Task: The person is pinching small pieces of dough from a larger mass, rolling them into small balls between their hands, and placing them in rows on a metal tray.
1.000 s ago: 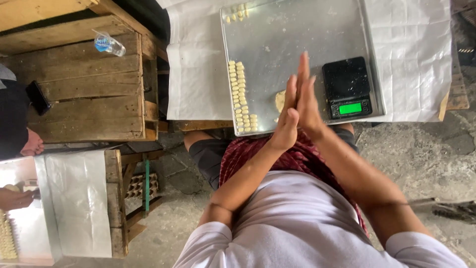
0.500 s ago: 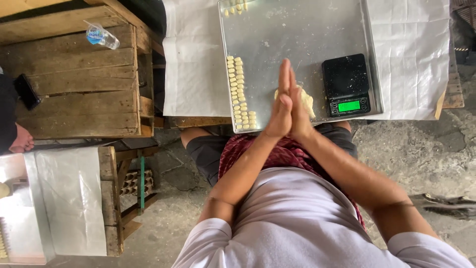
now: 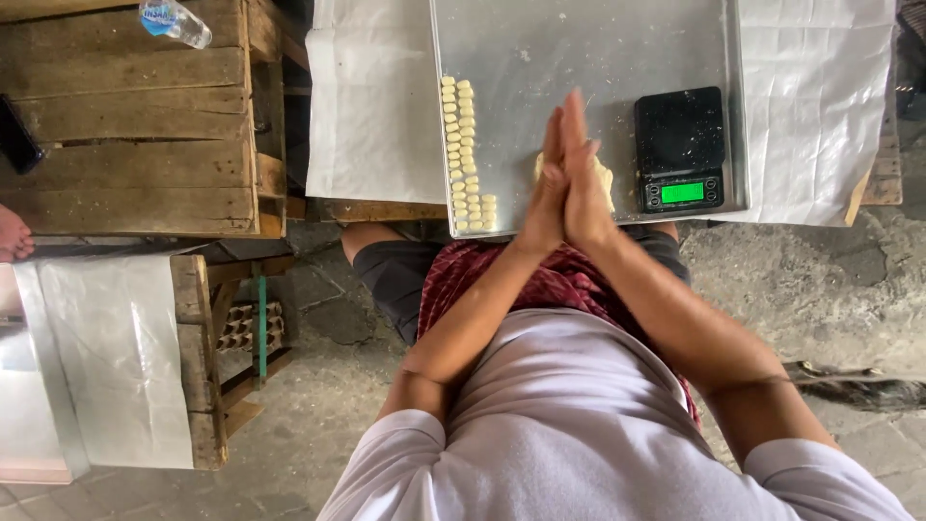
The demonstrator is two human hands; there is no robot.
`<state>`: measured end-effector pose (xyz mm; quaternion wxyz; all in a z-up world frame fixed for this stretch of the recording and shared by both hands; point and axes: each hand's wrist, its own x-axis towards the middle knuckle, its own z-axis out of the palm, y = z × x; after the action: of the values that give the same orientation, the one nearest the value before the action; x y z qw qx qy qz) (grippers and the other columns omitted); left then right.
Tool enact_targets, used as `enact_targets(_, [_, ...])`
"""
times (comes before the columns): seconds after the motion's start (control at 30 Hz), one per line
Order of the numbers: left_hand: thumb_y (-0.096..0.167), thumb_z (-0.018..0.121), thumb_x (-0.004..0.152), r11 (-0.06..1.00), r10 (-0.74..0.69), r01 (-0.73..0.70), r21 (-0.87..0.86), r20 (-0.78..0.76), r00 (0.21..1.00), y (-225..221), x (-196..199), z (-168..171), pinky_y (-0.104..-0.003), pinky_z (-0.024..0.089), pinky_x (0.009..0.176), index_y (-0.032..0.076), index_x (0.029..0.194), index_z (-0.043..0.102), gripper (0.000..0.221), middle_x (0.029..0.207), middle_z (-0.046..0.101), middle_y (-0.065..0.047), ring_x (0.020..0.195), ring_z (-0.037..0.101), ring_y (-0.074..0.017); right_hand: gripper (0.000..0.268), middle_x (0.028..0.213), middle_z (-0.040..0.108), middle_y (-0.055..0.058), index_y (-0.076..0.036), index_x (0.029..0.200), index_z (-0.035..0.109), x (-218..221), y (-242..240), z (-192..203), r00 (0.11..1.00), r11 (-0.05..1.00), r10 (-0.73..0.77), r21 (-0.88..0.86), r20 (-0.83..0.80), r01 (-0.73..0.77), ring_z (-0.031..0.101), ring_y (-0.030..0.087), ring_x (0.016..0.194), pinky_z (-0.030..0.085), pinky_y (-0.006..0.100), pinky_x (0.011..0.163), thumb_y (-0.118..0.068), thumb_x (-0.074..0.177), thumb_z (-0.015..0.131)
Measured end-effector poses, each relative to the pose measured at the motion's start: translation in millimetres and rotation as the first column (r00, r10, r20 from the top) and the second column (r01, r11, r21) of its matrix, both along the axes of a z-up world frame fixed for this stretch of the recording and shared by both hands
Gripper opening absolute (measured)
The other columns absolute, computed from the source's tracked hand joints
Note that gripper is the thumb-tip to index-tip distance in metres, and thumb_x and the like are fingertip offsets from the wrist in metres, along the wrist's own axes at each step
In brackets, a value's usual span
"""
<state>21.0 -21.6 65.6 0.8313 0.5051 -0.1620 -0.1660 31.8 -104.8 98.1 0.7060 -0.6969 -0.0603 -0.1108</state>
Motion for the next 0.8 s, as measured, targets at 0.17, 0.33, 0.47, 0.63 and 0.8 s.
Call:
enact_targets(0.17, [0.061,0.010,0.114,0.995,0.039,-0.059,0.086,0.219,0.975,6,-4,45,-0.049,0.001,0.136,0.020,0.171,-0.003,0.072,0.177,-0.007,0.000,0.164,-0.006,-0.0249,0.066,0.175,-0.015,0.012,-0.015,0.168,-0.010,-6,-5,-9,0.987,0.996,0.061,-0.054,-0.150,-0.070,-0.019,0.039,0.159,-0.012,0.061,0.129,-0.053,0.115,-0.002])
enact_targets(0.33, [0.054,0.012,0.114,0.956,0.031,-0.113,0.270,0.290,0.957,11,-4,16,-0.047,0.001,0.137,0.013,0.169,0.003,0.069,0.177,-0.004,-0.008,0.164,-0.001,-0.0286,0.069,0.175,-0.014,0.013,-0.015,0.169,-0.009,-16,-7,2,0.989,0.996,0.052,-0.062,-0.138,-0.061,-0.017,0.039,0.159,-0.011,0.060,0.129,-0.056,0.114,0.000])
enact_targets(0.47, [0.060,0.008,0.113,0.990,0.013,-0.054,0.128,0.300,0.954,6,-10,27,-0.039,0.003,0.134,0.020,0.170,-0.007,0.071,0.176,-0.012,0.004,0.163,-0.008,-0.0141,0.072,0.176,-0.012,0.013,-0.014,0.169,-0.007,-25,-2,14,0.992,0.998,0.028,-0.047,-0.127,-0.034,-0.014,0.039,0.160,-0.011,0.059,0.129,-0.058,0.112,0.001])
enact_targets(0.63, [0.067,0.009,0.107,0.986,0.022,-0.066,0.156,0.265,0.964,16,4,30,-0.049,-0.003,0.134,0.015,0.168,-0.008,0.082,0.175,-0.012,-0.009,0.162,-0.008,-0.0314,0.076,0.176,-0.010,0.014,-0.014,0.169,-0.006,-15,3,34,0.996,0.999,0.019,-0.040,-0.085,-0.023,-0.012,0.039,0.161,-0.010,0.058,0.129,-0.061,0.110,0.003])
enact_targets(0.8, [0.063,0.016,0.110,0.996,-0.025,0.007,0.086,0.207,0.978,7,-17,33,-0.051,-0.007,0.131,0.017,0.168,-0.012,0.079,0.174,-0.016,-0.004,0.160,-0.014,-0.0268,0.079,0.176,-0.008,0.015,-0.013,0.169,-0.005,-15,0,19,0.996,1.000,-0.002,-0.023,-0.084,0.000,-0.009,0.039,0.162,-0.009,0.058,0.129,-0.064,0.108,0.005])
